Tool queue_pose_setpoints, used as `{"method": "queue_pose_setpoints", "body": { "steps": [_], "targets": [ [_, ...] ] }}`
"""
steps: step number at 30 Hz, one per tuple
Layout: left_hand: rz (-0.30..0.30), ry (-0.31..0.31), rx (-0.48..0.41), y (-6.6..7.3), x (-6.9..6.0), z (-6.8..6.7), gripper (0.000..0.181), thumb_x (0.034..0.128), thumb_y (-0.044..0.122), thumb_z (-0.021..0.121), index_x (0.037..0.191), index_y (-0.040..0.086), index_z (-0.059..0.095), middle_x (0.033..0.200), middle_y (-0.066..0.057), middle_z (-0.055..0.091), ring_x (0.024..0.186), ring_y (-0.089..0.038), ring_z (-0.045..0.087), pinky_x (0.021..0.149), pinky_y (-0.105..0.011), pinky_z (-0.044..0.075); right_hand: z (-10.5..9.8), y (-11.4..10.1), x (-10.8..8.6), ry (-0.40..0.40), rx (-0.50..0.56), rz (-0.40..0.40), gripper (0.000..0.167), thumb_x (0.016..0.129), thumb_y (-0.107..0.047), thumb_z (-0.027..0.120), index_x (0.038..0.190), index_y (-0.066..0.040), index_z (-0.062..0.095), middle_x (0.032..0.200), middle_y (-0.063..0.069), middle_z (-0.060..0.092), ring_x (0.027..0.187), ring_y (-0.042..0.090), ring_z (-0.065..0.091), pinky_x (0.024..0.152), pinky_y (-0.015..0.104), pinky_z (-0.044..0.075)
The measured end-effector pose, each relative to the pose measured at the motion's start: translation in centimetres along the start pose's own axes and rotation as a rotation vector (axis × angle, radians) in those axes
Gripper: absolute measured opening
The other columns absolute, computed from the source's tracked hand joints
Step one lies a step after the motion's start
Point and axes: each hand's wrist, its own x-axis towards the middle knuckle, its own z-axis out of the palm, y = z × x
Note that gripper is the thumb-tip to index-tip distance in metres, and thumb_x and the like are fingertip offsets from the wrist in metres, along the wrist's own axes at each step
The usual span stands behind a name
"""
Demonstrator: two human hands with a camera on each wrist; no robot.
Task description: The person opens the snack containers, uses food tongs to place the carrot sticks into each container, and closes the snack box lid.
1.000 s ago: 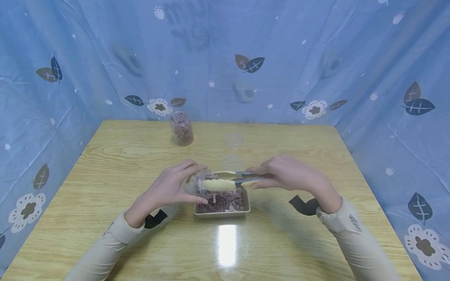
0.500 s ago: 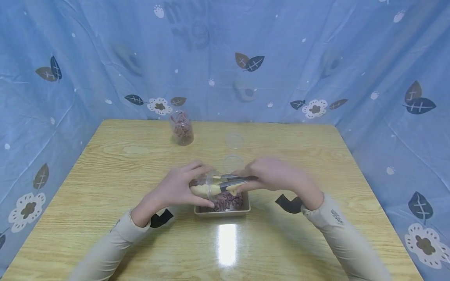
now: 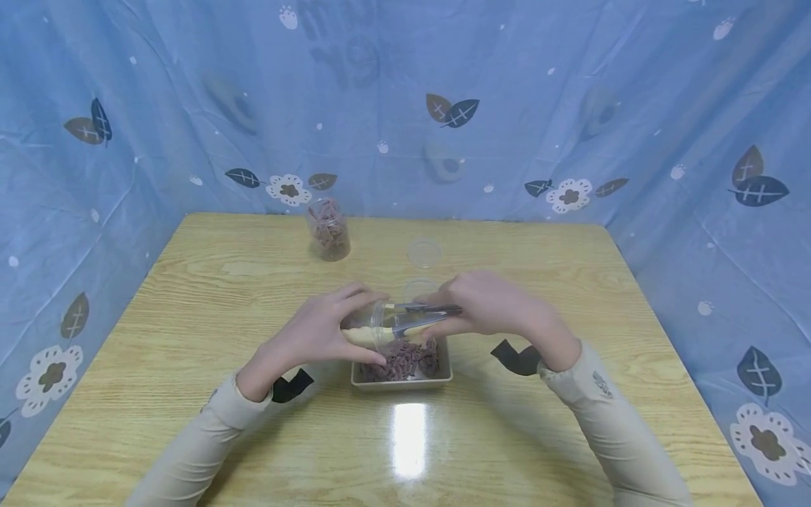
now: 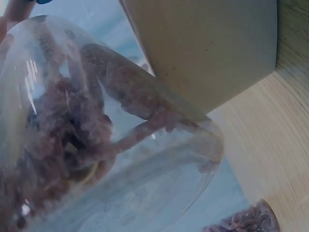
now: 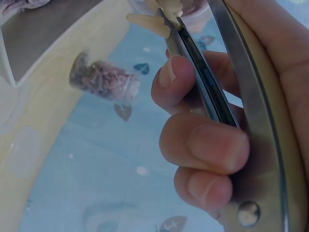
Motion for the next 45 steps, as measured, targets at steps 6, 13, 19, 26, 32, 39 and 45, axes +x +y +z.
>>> {"method": "queue_pose_setpoints", "body": {
  "steps": [6, 13, 19, 26, 32, 39, 45],
  "targets": [
    [-0.056, -0.004, -0.006, -0.2, -0.2, -0.3, 0.090, 0.0576, 0.075, 0.067, 0.131, 0.025, 0.051, 0.112, 0.014, 0.054, 0.074, -0.001, 0.048, 0.059, -0.017, 0.043, -0.5, -0.2, -0.8, 0.015, -0.043, 0.033, 0.050, 0.083, -0.049, 0.061, 0.123, -0.019, 0.061, 0.066, -0.017, 0.054, 0.047, -0.005, 0.027, 0.045, 0.014, 0.032],
    [-0.074, 0.003, -0.023, -0.4, -0.3, -0.5, 0.089, 0.0591, 0.079, 0.060, 0.132, 0.029, 0.050, 0.109, 0.018, 0.051, 0.061, 0.000, 0.043, 0.051, -0.017, 0.039, -0.7, 0.0, -1.7, 0.059, -0.067, 0.033, 0.049, 0.082, -0.047, 0.064, 0.124, -0.023, 0.060, 0.059, -0.019, 0.038, 0.048, -0.005, 0.022, 0.044, 0.014, 0.026],
    [-0.081, 0.024, -0.051, -0.8, -0.4, -0.7, 0.086, 0.0610, 0.078, 0.061, 0.131, 0.029, 0.050, 0.112, 0.019, 0.051, 0.059, -0.001, 0.042, 0.052, -0.017, 0.041, -1.1, 0.0, -2.2, 0.070, -0.068, 0.071, 0.048, 0.082, -0.050, 0.062, 0.123, -0.024, 0.061, 0.062, -0.019, 0.042, 0.049, -0.005, 0.026, 0.046, 0.015, 0.029],
    [-0.101, 0.004, -0.087, -1.1, -0.5, -1.1, 0.087, 0.0608, 0.077, 0.062, 0.133, 0.030, 0.048, 0.114, 0.018, 0.050, 0.074, -0.003, 0.053, 0.060, -0.018, 0.046, -1.5, 0.2, -3.6, 0.128, -0.074, 0.057, 0.048, 0.082, -0.041, 0.066, 0.124, -0.017, 0.061, 0.096, -0.010, 0.068, 0.056, -0.007, 0.042, 0.055, 0.016, 0.041],
    [-0.141, -0.015, -0.124, -1.2, -0.6, -1.4, 0.086, 0.0603, 0.069, 0.070, 0.134, 0.032, 0.045, 0.119, 0.018, 0.050, 0.097, -0.006, 0.058, 0.071, -0.023, 0.050, -1.9, 0.6, -5.5, 0.199, -0.021, 0.073, 0.048, 0.079, -0.030, 0.072, 0.123, -0.014, 0.061, 0.076, -0.019, 0.054, 0.050, -0.007, 0.034, 0.047, 0.012, 0.033],
    [-0.148, -0.019, -0.146, -1.3, -0.7, -1.7, 0.088, 0.0603, 0.078, 0.060, 0.134, 0.032, 0.045, 0.121, 0.016, 0.051, 0.098, -0.009, 0.058, 0.074, -0.027, 0.051, -1.7, 1.7, -7.7, 0.241, 0.021, 0.120, 0.044, 0.079, -0.022, 0.074, 0.120, -0.011, 0.062, 0.089, -0.012, 0.066, 0.049, -0.009, 0.037, 0.048, 0.008, 0.035],
    [-0.191, -0.004, -0.192, -1.3, -0.7, -2.1, 0.087, 0.0608, 0.076, 0.062, 0.133, 0.029, 0.047, 0.118, 0.014, 0.054, 0.099, -0.010, 0.058, 0.078, -0.032, 0.052, -0.6, 2.5, -8.8, 0.283, -0.026, 0.081, 0.041, 0.075, -0.019, 0.076, 0.115, -0.014, 0.066, 0.084, -0.019, 0.065, 0.048, -0.016, 0.030, 0.045, 0.005, 0.032]
  ]
}}
